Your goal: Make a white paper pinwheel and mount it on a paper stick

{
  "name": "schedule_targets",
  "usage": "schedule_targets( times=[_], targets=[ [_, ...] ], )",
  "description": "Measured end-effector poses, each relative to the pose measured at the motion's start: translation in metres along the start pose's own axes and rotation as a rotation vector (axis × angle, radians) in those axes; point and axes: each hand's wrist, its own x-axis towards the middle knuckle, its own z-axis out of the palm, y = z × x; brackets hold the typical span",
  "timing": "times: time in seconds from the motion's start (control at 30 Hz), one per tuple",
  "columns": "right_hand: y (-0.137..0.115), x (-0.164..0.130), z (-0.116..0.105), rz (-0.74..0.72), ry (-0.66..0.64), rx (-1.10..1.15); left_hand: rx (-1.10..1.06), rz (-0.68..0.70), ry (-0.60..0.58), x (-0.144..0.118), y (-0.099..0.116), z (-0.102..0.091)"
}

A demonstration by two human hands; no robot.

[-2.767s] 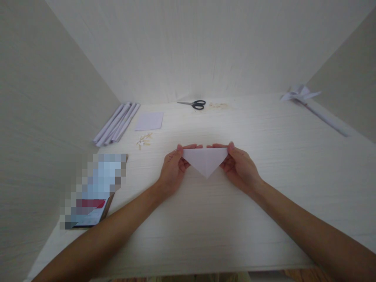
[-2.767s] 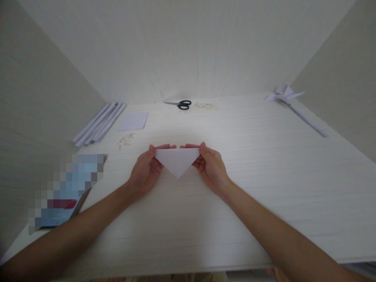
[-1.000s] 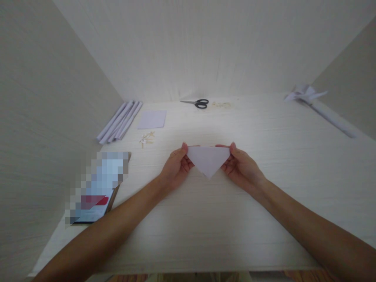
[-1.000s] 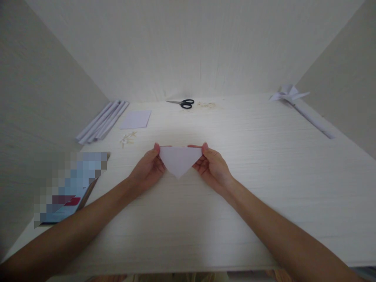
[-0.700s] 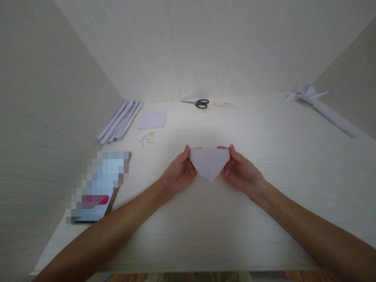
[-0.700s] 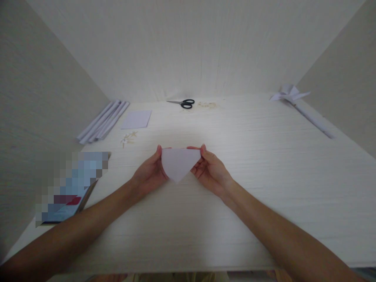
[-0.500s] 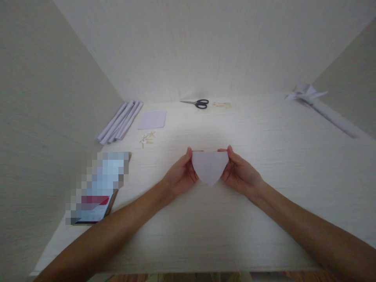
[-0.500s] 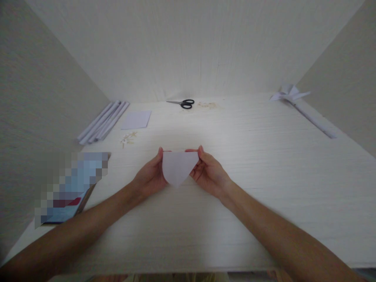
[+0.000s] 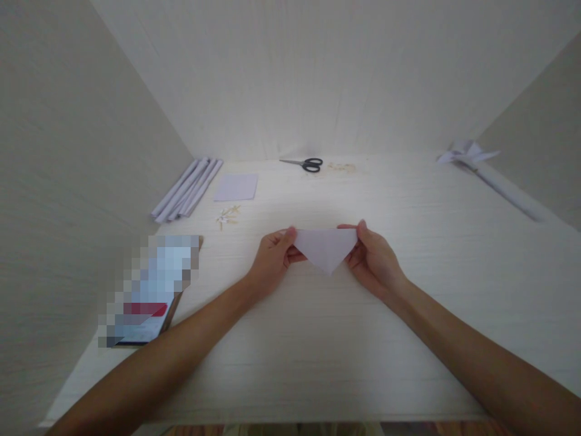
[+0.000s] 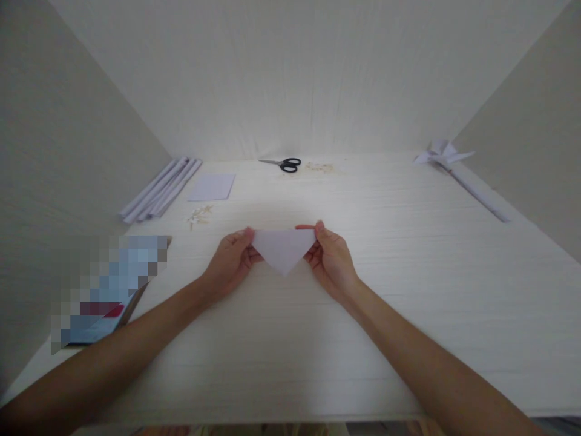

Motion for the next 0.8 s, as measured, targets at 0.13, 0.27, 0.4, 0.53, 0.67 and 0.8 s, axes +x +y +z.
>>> schedule_targets(
  times=[0.13,0.27,0.4,0.53,0.67,0.8],
  targets=[
    [-0.001,-0.001,0.001,-0.094,0.040,-0.061,0.164,0.030,-0.014,-0.002,-0.004,0.000],
    [-0.001,-0.003,0.001,-0.084,0.063,-0.107,0.316,0.050,-0.024,-0.006,-0.002,0.002],
    [-0.001,-0.005,-0.001,-0.094,0.083,-0.175,0.549,-0.002,-0.126,-0.010,0.004,0.004],
    [0.000,-0.009,0.001,-0.087,0.028,-0.365,0.748,0.056,-0.236,-0.012,0.002,0.006],
    [0.002,-0.012,0.003,-0.086,-0.022,-0.465,0.852,0.162,-0.225,-0.014,-0.002,0.007],
    [0.002,-0.012,0.003,-0.079,-0.036,-0.447,0.877,0.170,-0.192,-0.017,-0.003,0.009]
  ],
)
